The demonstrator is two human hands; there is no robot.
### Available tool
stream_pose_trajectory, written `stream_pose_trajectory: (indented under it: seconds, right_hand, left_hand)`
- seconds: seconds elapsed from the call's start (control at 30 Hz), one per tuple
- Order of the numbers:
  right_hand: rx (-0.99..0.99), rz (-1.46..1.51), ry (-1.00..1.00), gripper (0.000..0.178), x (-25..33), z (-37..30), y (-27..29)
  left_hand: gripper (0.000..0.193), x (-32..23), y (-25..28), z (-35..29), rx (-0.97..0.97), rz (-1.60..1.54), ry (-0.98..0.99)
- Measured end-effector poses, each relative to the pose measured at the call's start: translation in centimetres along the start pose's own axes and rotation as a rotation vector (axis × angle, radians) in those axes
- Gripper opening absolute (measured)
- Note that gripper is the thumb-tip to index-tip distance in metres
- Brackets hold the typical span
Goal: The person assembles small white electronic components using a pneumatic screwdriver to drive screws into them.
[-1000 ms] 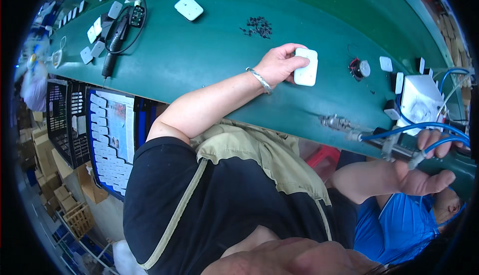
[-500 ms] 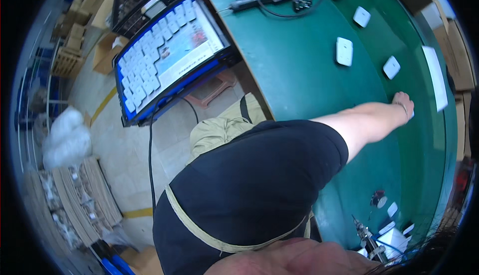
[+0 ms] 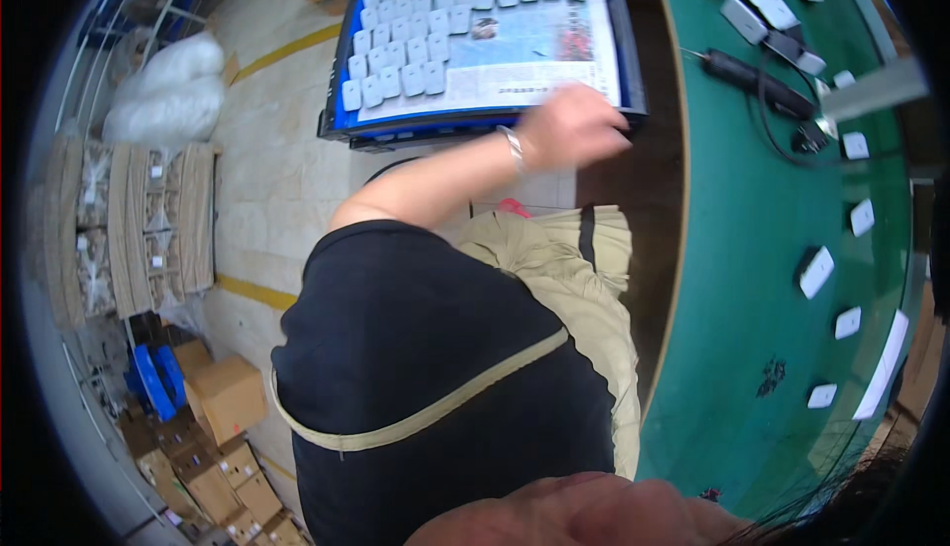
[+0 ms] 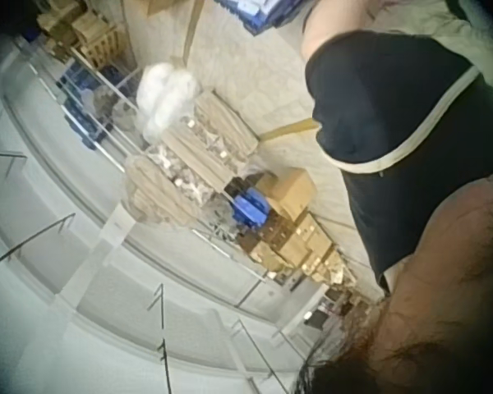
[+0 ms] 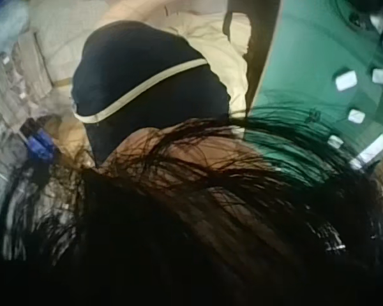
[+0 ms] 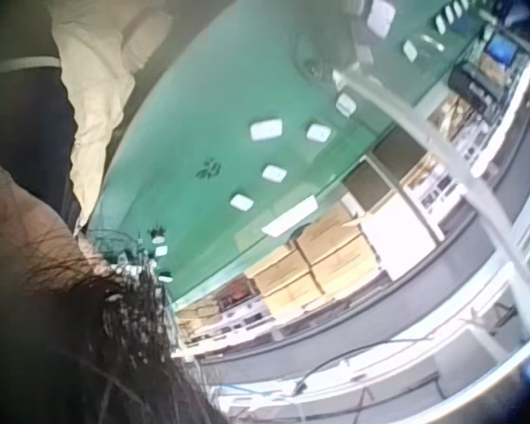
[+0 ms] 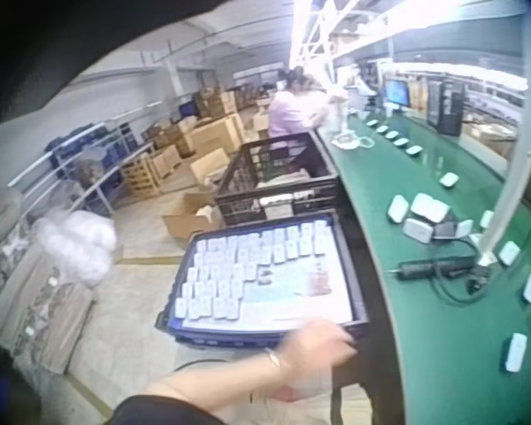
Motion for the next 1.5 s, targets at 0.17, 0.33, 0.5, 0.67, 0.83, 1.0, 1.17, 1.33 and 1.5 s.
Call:
stream_pose_trajectory:
  seconds: [0.17,0.33,0.5,0.67,0.83,1.0,1.17,1.33,1.5]
  right_hand:
    - [-0.029,-0.114,-0.004,0.037,-4.0,1.1,-1.6]
    - [-0.076,-0.27,0.048,0.036,-3.9,2.2,-1.2]
    - [-0.225,-0.511,0.236,0.034,3.8,-0.1,2.2]
    - [-0.431,-0.924,0.666,0.023,26.2,-9.1,5.0]
    - [-0.367,-0.324,0.334,0.02,19.4,-10.2,0.9]
    - [-0.414,-0.329,0.423,0.023,18.9,-10.3,-0.2]
    - [-0.393,-0.314,0.39,0.026,19.7,-10.4,1.0]
    - [-0.332,-0.317,0.429,0.035,19.9,-11.1,1.6]
    - [-0.267,-0.295,0.459,0.046,20.4,-11.3,2.6]
  left_hand:
    - [0.042,23.4,6.9,-16.0,0.459,0.828,0.574]
    - [0.047,26.5,5.8,-19.4,0.595,0.769,0.479]
    - [0.043,29.6,1.0,-19.7,0.753,0.786,0.36]
    - [0.044,31.0,3.2,-21.5,0.592,0.732,0.352]
    - [0.046,15.6,1.4,-2.2,0.196,0.293,0.156]
    - [0.042,-17.8,-6.3,7.6,0.394,-0.494,-0.462]
    - [0.039,-36.9,-12.5,2.4,0.707,-0.557,-1.018]
    - [0.039,-42.3,-15.8,-0.1,0.75,-0.418,-1.204]
    - [0.039,-43.0,-16.2,0.1,0.883,-0.4,-1.226]
Point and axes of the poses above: each hand's wrist, its own z-axis towards the middle knuckle, its own y-axis out of the back of the hand, x = y × z, the point moved 8 cm from there along z, towards the middle knuckle, and after that the axes turned 10 degrees about z, right-handed, at the moved point
